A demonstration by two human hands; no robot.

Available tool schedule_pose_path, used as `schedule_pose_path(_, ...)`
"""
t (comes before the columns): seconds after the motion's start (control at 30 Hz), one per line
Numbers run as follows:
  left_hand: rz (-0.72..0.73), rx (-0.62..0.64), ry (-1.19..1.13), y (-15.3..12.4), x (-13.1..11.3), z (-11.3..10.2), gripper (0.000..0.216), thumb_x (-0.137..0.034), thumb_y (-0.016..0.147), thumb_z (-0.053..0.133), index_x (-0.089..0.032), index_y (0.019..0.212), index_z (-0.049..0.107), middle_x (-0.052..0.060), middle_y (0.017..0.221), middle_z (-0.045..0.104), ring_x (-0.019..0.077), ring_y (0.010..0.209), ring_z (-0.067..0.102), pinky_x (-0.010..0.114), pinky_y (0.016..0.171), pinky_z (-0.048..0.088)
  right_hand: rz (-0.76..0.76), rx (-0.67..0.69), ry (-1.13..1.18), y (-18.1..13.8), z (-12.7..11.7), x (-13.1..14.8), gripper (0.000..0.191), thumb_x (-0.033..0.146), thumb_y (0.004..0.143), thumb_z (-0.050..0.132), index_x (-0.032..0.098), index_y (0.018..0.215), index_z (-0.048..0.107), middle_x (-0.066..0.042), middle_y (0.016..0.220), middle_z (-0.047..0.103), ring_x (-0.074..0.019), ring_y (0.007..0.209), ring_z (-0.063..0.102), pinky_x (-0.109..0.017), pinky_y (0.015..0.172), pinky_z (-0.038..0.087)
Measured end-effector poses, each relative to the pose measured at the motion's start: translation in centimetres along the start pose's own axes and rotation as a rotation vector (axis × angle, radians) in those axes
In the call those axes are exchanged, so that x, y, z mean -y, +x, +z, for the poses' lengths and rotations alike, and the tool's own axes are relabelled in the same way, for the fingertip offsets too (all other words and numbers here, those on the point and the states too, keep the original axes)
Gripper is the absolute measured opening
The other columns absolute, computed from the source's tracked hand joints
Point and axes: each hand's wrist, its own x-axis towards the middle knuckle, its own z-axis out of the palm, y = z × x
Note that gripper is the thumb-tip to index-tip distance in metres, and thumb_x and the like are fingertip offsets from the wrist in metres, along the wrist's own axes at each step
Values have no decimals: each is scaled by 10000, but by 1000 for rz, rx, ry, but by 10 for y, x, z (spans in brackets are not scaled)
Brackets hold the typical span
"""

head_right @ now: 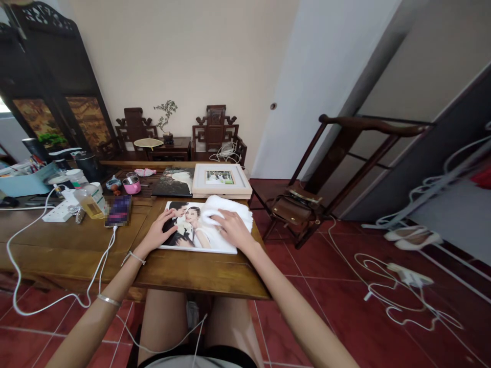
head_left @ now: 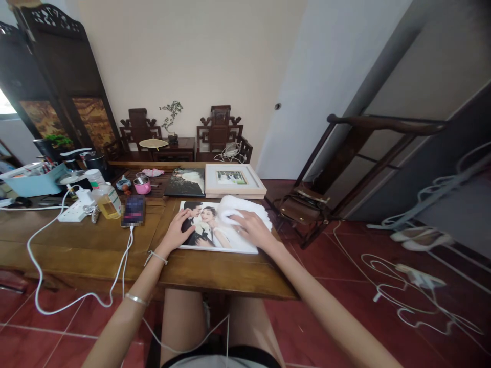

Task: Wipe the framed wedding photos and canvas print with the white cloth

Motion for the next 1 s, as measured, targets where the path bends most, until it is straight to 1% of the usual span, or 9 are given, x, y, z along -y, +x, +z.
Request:
schedule_pose_path(0.17, 3, -11, -2, 0, 1, 1, 497, -397, 840, 593, -172, 1283, 570, 128, 1457, 470, 263, 1395, 376, 448, 1174, 273, 31, -66, -12, -1, 13, 6, 350, 126, 842, 536, 189, 1162, 665, -180, 1282, 607, -322, 1223, 527, -467, 958, 427)
schedule_pose_path(0.33, -6, -6, -4, 0, 2, 2, 516, -421, 849, 579, -168, 1300, 560, 135, 1473, 448, 270, 1406, 357, 453, 1176, 260, 35, -66, -11, -7, 14, 5, 354, 123, 844, 542, 192, 1170, 661, -180, 1297, 598, -325, 1236, 519, -470, 965, 423)
schedule_pose_path(0.43, -10, 1, -3, 0, 4, 2, 532, -436, 864, 559, -186, 1333, 535, 119, 1503, 411, 273, 1439, 289, 459, 1179, 246, 30, -31, -13, -1, 9, 2, 353, 121, 854, 538, 176, 1185, 649, -188, 1272, 615, -317, 1252, 512, -465, 965, 431)
schedule_pose_path(0.57, 4, 20, 26, 0, 6, 3, 545, -430, 875, 542, -192, 1363, 504, 113, 1508, 405, 267, 1451, 260, 467, 1186, 224, 17, 66, -11, 22, 3, -2, 369, 93, 855, 529, 173, 1201, 633, -186, 1289, 607, -309, 1278, 492, -479, 969, 440)
schedule_pose_path(0.7, 6, 24, 36, 0, 7, 3, 539, -431, 886, 525, -183, 1364, 504, 113, 1510, 401, 265, 1450, 263, 468, 1187, 223, 26, 108, -12, 31, -1, 4, 443, 27, 799, 537, 194, 1199, 629, -162, 1396, 527, -329, 1332, 427, -565, 1044, 363)
schedule_pose_path(0.77, -2, 18, 36, 1, 7, 3, 495, -405, 905, 494, -197, 1354, 516, 100, 1503, 416, 256, 1446, 273, 470, 1187, 222, -30, 123, 25, 18, -6, 15, 452, 8, 783, 520, 203, 1174, 639, -149, 1402, 526, -323, 1344, 413, -581, 1059, 344)
schedule_pose_path(0.87, -10, 16, 36, 2, 6, 4, 470, -363, 915, 469, -186, 1347, 525, 107, 1493, 430, 258, 1442, 283, 476, 1188, 219, -134, 129, 108, -19, -21, 37, 423, 20, 797, 498, 218, 1138, 652, -123, 1419, 514, -304, 1362, 391, -577, 1080, 329)
schedule_pose_path(0.93, -8, 19, 30, 3, 5, 4, 486, -367, 908, 483, -168, 1349, 523, 122, 1494, 424, 267, 1443, 280, 471, 1190, 217, -181, 132, 154, -43, -34, 49, 412, 27, 799, 496, 234, 1117, 656, -94, 1434, 503, -285, 1377, 368, -565, 1102, 306)
schedule_pose_path(1.0, -5, 29, 19, 3, 3, 3, 506, -400, 904, 495, -166, 1352, 522, 127, 1498, 417, 271, 1445, 274, 466, 1192, 212, -212, 148, 182, -59, -43, 55, 409, 25, 779, 511, 245, 1089, 663, -70, 1432, 508, -270, 1384, 359, -547, 1116, 295)
